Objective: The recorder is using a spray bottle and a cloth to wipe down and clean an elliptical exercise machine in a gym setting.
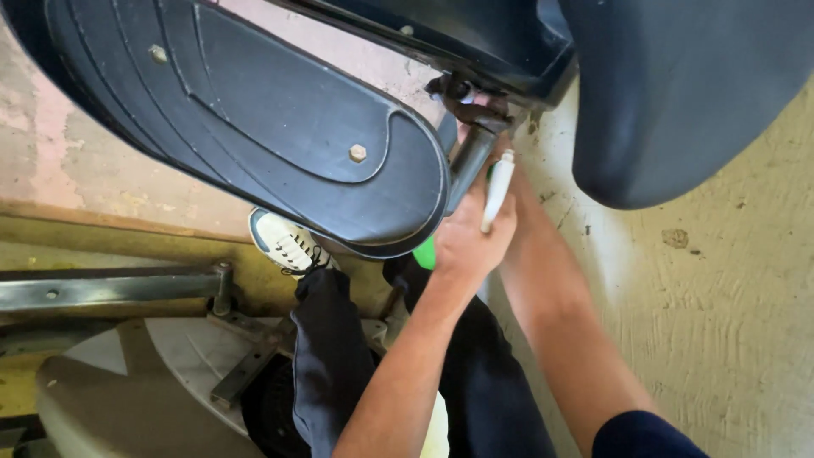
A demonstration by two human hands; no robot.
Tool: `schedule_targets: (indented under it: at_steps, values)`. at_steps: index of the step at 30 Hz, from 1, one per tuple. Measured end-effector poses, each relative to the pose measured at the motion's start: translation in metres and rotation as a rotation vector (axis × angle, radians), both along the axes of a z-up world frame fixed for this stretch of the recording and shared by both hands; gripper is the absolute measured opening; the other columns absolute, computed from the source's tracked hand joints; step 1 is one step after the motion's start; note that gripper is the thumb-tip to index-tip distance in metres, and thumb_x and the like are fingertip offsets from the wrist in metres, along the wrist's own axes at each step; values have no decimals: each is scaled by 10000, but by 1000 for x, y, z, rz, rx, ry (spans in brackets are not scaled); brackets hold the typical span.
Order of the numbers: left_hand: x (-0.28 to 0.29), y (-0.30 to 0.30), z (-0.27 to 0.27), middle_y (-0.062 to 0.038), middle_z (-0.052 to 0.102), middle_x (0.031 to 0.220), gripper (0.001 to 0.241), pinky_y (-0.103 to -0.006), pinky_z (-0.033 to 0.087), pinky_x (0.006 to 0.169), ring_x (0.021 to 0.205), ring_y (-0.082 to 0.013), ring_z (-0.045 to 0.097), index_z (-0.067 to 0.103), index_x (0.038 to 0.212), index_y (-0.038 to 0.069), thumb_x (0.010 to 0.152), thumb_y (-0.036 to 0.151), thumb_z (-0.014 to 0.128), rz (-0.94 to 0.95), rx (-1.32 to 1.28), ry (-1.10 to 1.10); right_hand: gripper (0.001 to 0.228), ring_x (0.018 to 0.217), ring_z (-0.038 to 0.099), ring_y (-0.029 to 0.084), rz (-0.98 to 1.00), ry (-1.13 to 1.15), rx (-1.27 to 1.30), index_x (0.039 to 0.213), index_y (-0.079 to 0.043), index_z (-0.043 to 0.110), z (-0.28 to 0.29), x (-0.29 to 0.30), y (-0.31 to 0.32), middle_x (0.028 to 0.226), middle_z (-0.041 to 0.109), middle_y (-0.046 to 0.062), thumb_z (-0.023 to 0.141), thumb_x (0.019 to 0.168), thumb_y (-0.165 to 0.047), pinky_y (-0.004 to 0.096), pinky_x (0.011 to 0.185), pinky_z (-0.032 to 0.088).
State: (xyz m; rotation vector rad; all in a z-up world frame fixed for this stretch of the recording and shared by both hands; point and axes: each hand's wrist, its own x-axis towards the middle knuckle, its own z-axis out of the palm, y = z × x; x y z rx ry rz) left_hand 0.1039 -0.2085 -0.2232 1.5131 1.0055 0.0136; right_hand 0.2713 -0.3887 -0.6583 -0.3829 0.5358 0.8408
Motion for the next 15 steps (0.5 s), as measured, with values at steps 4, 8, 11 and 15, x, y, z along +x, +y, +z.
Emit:
schedule_targets:
  at_steps: [4,8,11,15]
  values:
    - [-7,0,-9,-200,724,1157,521,-458,573,919,1037,-394,715,609,1387,139,882,262,648,-2,133,-120,159,950,655,259,-45,-303,-474,1089,-76,590,194,-20,29,1051,661,93,638,947,-24,391,871,556]
    - [-14,1,-15,-237,678,1286,549,-473,528,1037,1183,-413,670,566,1431,88,922,263,674,76,314,-280,218,1067,688,286,-201,-185,-501,1057,-10,610,346,-32,62,1098,709,151,604,840,-3,381,1041,580]
    - [-10,7,-9,-221,709,1217,519,-475,526,1005,1127,-400,679,651,1343,98,849,251,702,-32,284,-168,234,1109,667,227,-74,-619,-672,1161,-20,665,376,-26,72,1148,709,102,634,958,-131,371,1034,565]
    - [0,-6,-15,-189,695,1267,465,-433,544,1057,1189,-369,689,608,1383,83,952,239,683,115,197,-328,129,1003,645,192,-156,-693,-491,1128,-4,667,300,9,34,1065,696,100,616,1065,-105,304,921,515]
